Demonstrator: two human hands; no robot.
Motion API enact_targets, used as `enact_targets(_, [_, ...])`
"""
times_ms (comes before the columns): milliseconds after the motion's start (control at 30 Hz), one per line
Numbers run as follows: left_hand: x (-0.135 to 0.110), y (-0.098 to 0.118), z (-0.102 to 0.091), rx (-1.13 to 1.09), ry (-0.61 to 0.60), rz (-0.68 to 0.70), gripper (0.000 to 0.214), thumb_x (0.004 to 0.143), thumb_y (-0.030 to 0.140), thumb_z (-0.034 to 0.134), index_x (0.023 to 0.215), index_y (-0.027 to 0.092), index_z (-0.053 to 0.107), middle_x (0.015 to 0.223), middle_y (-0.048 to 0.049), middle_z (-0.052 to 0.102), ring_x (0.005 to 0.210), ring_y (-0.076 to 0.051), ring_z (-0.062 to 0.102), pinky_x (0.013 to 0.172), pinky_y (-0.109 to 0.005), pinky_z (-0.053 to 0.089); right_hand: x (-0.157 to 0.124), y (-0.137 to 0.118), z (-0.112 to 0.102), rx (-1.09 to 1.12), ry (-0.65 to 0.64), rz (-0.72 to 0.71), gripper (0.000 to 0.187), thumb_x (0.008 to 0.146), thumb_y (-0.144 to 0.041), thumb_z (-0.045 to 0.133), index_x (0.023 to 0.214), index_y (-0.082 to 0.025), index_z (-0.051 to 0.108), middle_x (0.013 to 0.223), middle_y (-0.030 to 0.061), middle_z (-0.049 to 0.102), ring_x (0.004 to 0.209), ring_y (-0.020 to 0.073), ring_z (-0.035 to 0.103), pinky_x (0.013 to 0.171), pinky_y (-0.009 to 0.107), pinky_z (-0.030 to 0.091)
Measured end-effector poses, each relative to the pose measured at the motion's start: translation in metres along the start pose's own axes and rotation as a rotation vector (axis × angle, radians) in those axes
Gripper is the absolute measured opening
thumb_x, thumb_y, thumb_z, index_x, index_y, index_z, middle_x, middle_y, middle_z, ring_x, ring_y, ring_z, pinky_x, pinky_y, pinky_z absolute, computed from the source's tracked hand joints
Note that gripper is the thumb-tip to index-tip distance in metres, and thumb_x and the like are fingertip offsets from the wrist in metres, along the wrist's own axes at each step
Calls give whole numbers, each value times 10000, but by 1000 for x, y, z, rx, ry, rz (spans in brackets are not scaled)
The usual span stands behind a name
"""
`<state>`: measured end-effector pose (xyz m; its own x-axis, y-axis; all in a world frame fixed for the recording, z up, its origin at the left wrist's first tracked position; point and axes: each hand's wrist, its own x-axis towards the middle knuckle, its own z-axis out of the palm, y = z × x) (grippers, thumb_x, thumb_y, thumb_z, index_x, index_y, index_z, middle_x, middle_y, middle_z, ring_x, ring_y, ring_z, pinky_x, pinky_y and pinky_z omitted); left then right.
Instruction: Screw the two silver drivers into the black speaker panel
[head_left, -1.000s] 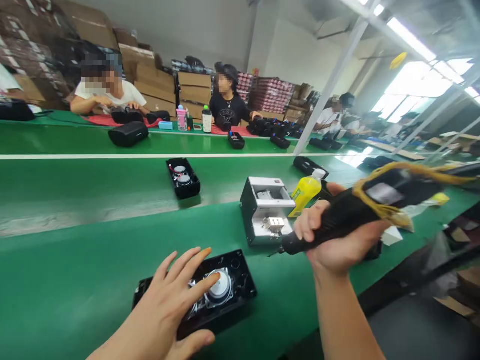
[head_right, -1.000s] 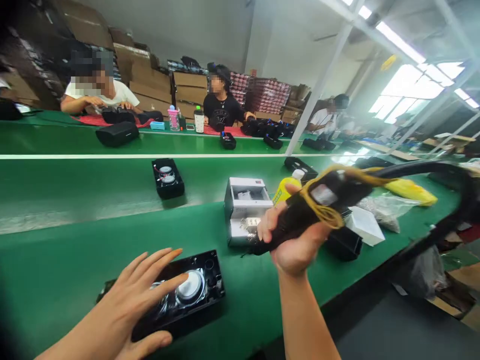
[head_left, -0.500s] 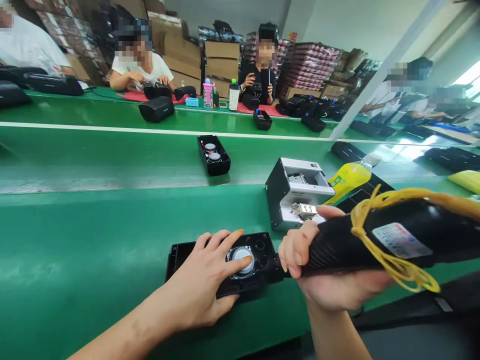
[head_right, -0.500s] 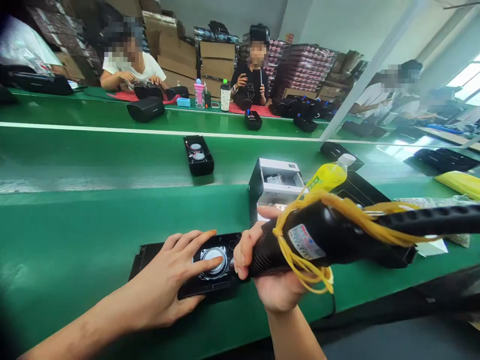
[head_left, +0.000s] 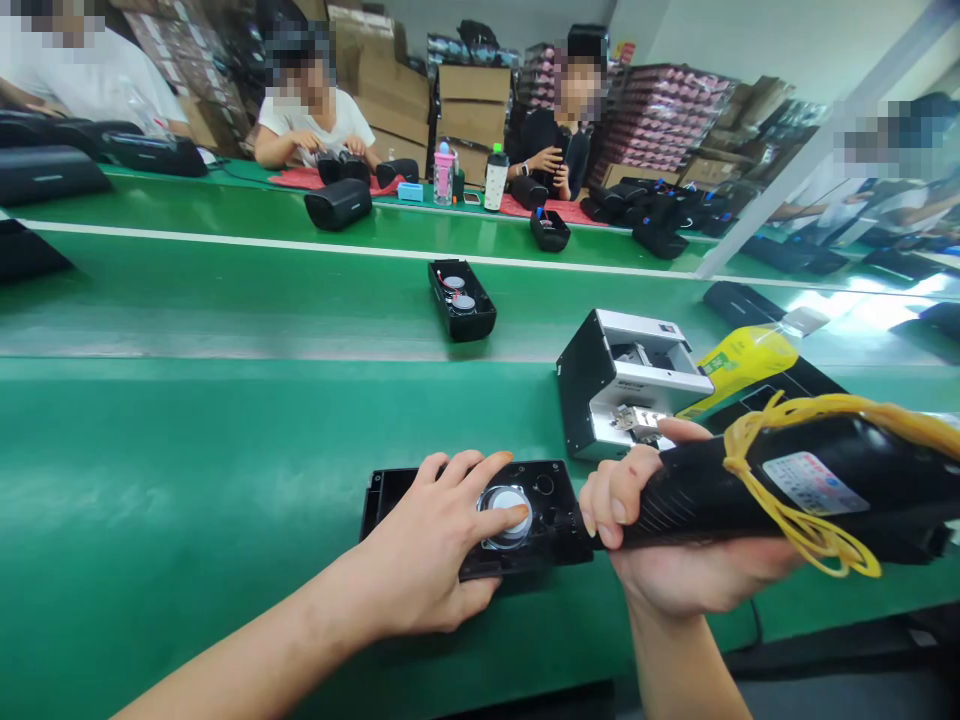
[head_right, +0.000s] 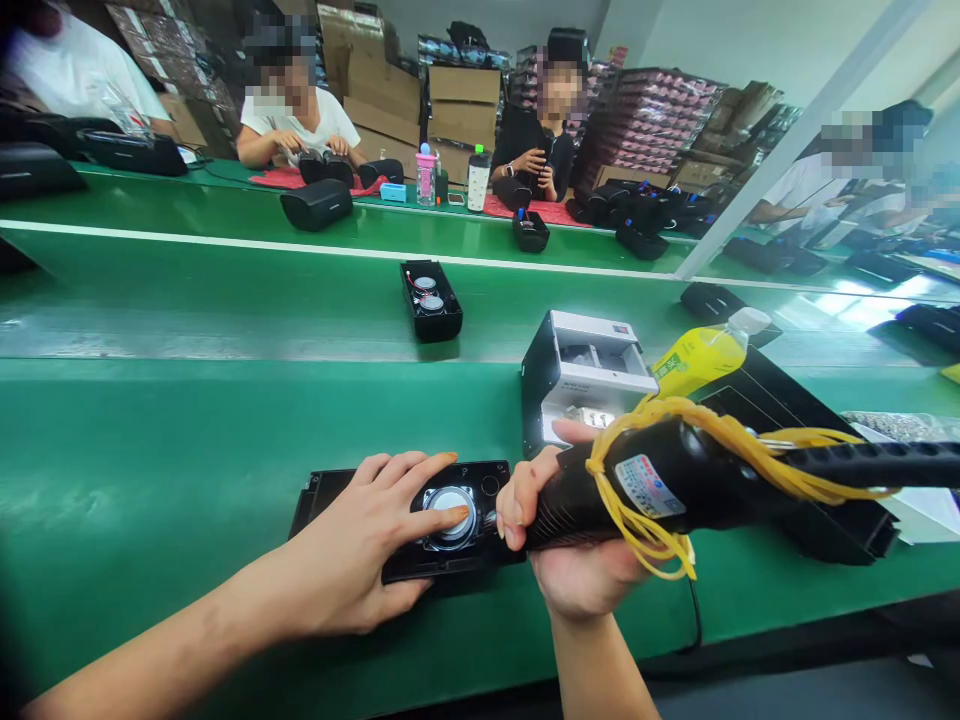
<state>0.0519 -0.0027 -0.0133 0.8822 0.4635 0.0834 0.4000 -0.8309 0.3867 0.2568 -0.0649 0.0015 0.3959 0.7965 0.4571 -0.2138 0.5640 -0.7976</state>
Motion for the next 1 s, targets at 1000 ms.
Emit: enact_targets(1000, [1,1,-5,12,-42,23,529,880,392,689,1398,335,601,1658,-135,377,1372,-395,450,1103,-616,352,-9,10,5,12,-127,-3,620,815,-881,626,1120,-356,751,569,-68,541,345,126,444,323,233,408])
